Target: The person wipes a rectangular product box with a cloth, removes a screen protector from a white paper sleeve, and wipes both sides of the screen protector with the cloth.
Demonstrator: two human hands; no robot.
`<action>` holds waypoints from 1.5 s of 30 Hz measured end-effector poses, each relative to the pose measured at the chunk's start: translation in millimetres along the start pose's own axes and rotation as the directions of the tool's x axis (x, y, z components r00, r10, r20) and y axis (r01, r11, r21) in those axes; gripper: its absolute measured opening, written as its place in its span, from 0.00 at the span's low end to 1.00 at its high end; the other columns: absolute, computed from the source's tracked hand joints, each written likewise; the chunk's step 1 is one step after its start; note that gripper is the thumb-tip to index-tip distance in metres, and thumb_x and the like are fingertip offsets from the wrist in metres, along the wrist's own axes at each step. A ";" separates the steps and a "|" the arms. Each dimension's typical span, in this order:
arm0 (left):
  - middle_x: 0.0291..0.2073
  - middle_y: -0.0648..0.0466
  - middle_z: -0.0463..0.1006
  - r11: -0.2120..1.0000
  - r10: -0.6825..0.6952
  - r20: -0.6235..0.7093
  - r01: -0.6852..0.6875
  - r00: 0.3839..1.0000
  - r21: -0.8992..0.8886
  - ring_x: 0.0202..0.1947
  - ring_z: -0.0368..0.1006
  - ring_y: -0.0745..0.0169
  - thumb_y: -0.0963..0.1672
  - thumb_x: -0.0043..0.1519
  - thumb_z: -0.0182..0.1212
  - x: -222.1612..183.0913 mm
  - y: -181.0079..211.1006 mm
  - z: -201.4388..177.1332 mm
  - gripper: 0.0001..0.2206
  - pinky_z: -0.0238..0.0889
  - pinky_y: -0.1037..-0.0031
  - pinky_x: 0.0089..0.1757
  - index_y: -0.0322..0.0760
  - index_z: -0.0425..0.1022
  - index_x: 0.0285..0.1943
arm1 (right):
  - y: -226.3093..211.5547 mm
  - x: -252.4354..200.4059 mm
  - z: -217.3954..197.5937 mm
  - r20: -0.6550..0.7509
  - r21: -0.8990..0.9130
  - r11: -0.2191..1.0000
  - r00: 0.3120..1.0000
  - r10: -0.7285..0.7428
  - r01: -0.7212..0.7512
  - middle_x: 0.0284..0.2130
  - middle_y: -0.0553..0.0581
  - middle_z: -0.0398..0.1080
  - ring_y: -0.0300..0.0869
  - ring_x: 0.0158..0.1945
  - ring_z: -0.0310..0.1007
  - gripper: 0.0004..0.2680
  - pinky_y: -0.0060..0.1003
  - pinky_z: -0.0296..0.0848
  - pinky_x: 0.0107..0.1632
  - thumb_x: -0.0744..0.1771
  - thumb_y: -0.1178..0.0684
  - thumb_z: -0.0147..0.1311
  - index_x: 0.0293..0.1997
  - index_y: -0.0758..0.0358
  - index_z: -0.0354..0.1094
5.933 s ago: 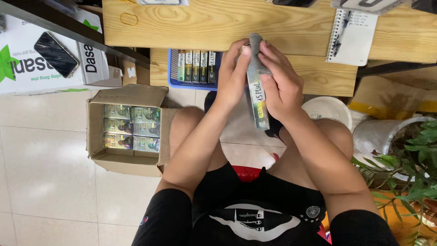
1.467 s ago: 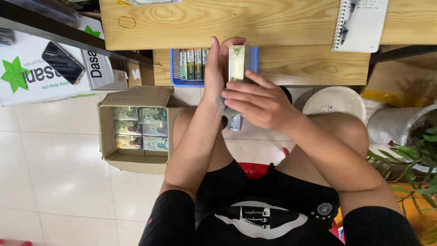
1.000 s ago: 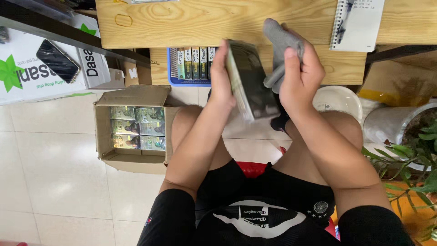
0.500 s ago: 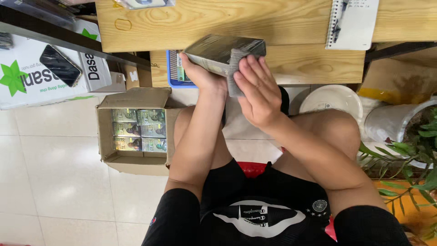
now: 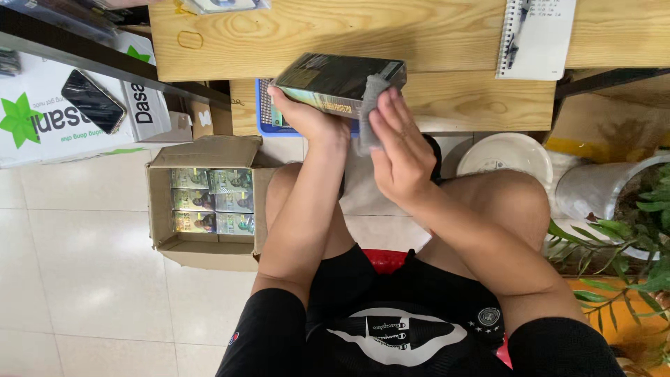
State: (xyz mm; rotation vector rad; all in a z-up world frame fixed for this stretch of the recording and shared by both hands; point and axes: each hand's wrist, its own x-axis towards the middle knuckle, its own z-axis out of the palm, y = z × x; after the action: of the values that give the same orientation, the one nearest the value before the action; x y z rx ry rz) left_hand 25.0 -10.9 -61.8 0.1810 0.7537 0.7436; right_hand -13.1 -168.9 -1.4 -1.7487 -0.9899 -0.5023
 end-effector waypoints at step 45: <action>0.72 0.46 0.61 0.493 -0.156 0.910 -0.768 0.385 0.409 0.73 0.62 0.50 0.50 0.49 0.83 -67.6 32.7 7.3 0.50 0.58 0.60 0.73 0.38 0.52 0.77 | 130.4 31.9 -47.4 -0.127 0.357 0.518 0.509 0.851 -0.777 0.45 0.49 0.56 0.38 0.51 0.53 0.11 0.38 0.53 0.53 0.69 0.43 0.53 0.46 0.57 0.56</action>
State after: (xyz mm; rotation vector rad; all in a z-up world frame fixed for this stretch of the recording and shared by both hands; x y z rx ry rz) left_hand -21.1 -31.4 -5.7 1.6000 -0.1031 0.5160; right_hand 116.4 -218.5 -34.0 -1.6180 0.0849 0.0231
